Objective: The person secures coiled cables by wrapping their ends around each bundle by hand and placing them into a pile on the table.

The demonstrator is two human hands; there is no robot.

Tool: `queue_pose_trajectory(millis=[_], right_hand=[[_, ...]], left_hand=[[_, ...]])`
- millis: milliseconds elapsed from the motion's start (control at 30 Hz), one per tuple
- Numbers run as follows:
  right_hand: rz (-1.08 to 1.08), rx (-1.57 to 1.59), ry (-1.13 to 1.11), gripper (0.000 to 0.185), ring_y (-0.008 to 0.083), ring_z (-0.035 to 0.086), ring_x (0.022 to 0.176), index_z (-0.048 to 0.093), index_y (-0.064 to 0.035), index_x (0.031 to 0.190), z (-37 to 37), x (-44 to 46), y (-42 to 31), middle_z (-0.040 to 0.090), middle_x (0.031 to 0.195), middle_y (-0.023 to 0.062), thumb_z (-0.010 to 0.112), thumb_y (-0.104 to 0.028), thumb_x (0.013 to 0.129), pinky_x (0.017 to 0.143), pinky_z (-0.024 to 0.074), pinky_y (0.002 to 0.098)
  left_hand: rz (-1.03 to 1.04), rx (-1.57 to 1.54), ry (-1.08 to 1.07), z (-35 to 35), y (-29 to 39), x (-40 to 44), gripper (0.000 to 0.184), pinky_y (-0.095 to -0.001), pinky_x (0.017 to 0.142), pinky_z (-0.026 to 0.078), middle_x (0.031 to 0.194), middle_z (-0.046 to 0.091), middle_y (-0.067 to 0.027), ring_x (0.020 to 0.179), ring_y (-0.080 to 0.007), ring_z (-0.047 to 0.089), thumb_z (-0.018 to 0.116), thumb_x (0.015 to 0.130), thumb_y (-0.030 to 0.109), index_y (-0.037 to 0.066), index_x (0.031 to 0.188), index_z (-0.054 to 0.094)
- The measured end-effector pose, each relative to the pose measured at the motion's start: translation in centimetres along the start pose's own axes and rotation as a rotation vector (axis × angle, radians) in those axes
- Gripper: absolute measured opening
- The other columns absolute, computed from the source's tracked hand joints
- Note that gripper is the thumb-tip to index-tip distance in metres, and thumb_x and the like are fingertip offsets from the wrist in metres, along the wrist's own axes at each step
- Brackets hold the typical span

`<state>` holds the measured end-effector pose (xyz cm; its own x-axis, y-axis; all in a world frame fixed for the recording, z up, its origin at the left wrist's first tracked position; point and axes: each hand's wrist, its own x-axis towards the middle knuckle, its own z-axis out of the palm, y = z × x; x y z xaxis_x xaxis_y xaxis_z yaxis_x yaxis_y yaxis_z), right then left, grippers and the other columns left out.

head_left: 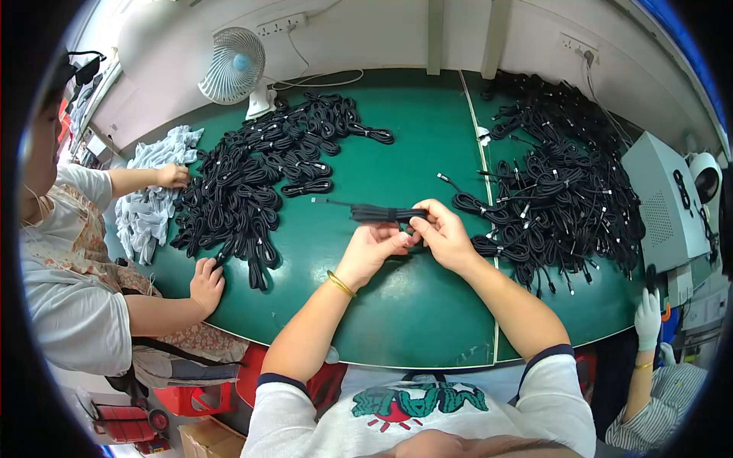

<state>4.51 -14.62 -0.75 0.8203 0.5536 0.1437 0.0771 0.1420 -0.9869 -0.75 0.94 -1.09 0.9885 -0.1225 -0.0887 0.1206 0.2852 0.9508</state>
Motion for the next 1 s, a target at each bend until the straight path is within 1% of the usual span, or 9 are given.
queue_pose_trajectory(millis=[100, 133, 233, 267, 333, 433, 500, 667, 1000], right_hand=[[0.008, -0.109, -0.051, 0.013, 0.0057, 0.049, 0.062, 0.045, -0.0015, 0.097, 0.4, -0.4, -0.7, 0.053, 0.075, 0.001, 0.049, -0.01, 0.088, 0.055, 0.0423, 0.0206], [0.029, -0.135, -0.088, 0.013, 0.0056, 0.049, 0.06, 0.045, -0.0017, 0.097, 0.6, -0.4, -1.0, 0.053, 0.073, 0.0005, 0.048, -0.011, 0.088, 0.053, 0.0419, 0.0205], [0.123, 0.107, -0.141, 0.015, 0.0064, 0.049, 0.048, 0.043, -0.0037, 0.101, 0.9, -0.1, -0.1, 0.053, 0.067, 0.0022, 0.046, -0.011, 0.089, 0.04, 0.0371, 0.0179], [0.184, 0.185, -0.109, 0.018, 0.007, 0.048, 0.045, 0.041, -0.0035, 0.101, 1.0, -0.3, -0.3, 0.053, 0.066, 0.0026, 0.049, -0.011, 0.087, 0.038, 0.0361, 0.0186], [0.248, 0.093, 0.005, 0.021, 0.0071, 0.048, 0.045, 0.039, -0.0037, 0.098, 1.1, -0.5, -0.6, 0.053, 0.066, 0.0035, 0.054, -0.011, 0.085, 0.038, 0.0361, 0.0187], [-0.073, -0.065, 0.1, 0.016, 0.0067, 0.049, 0.048, 0.038, -0.0068, 0.089, 1.6, -0.8, 0.1, 0.053, 0.065, 0.0038, 0.053, -0.008, 0.085, 0.04, 0.0366, 0.0179], [0.056, -0.031, 0.028, 0.012, 0.0086, 0.052, 0.049, 0.038, -0.0055, 0.088, 2.0, -1.3, -0.4, 0.053, 0.065, 0.0045, 0.05, -0.007, 0.086, 0.041, 0.0392, 0.021], [0.115, -0.033, -0.073, 0.018, 0.0122, 0.057, 0.054, 0.035, -0.0061, 0.104, 2.4, -1.7, 0.0, 0.056, 0.072, 0.0079, 0.041, -0.005, 0.087, 0.043, 0.0438, 0.0232], [0.177, 0.064, -0.137, 0.012, 0.0099, 0.056, 0.049, 0.045, -0.0022, 0.095, 2.9, -2.3, -0.9, 0.057, 0.062, 0.0061, 0.046, -0.008, 0.085, 0.038, 0.039, 0.0208]], left_hand=[[0.253, 0.265, 0.094, -1.1, -1.8, 0.5, 0.047, -0.0267, 0.076, 0.049, 0.099, 0.051, -0.0055, 0.089, -0.0142, 0.054, 0.066, 0.074, 0.006, 0.002, 0.114, 0.042], [0.361, 0.206, 0.161, -0.9, -2.0, 0.4, 0.059, -0.0303, 0.083, 0.045, 0.117, 0.044, -0.0099, 0.099, -0.0163, 0.051, 0.07, 0.072, 0.011, 0.001, 0.12, 0.038], [0.458, 0.145, 0.001, -0.2, -1.1, 0.1, 0.063, -0.0361, 0.097, 0.034, 0.134, 0.032, -0.0081, 0.115, -0.0211, 0.04, 0.064, 0.077, 0.01, 0.005, 0.13, 0.029], [0.364, -0.024, -0.017, 0.7, -0.1, -0.7, 0.047, -0.0377, 0.102, 0.026, 0.132, 0.035, -0.0112, 0.12, -0.024, 0.035, 0.055, 0.084, 0.01, 0.004, 0.126, 0.035], [0.415, 0.01, -0.043, 0.1, -0.7, -0.2, 0.034, -0.035, 0.098, 0.03, 0.13, 0.038, -0.0137, 0.113, -0.0199, 0.042, 0.047, 0.089, 0.017, 0.006, 0.121, 0.041], [0.454, 0.134, 0.083, 0.2, -0.9, -0.3, 0.021, -0.0345, 0.094, 0.035, 0.119, 0.048, -0.0142, 0.105, -0.019, 0.048, 0.045, 0.09, 0.015, 0.005, 0.108, 0.047], [0.462, 0.148, 0.142, 0.2, -1.1, -0.3, 0.012, -0.0346, 0.09, 0.038, 0.109, 0.054, -0.0134, 0.099, -0.0195, 0.051, 0.045, 0.09, 0.013, 0.004, 0.097, 0.049], [0.468, 0.291, 0.209, -0.2, -1.4, -0.7, 0.012, -0.0268, 0.077, 0.043, 0.102, 0.054, -0.0083, 0.089, -0.0136, 0.051, 0.047, 0.087, 0.005, 0.002, 0.098, 0.049], [0.471, 0.387, 0.325, 0.5, -2.1, -1.5, 0.018, -0.0232, 0.064, 0.045, 0.087, 0.051, -0.0056, 0.077, -0.0122, 0.051, 0.051, 0.086, 0.012, 0.0, 0.098, 0.046]])
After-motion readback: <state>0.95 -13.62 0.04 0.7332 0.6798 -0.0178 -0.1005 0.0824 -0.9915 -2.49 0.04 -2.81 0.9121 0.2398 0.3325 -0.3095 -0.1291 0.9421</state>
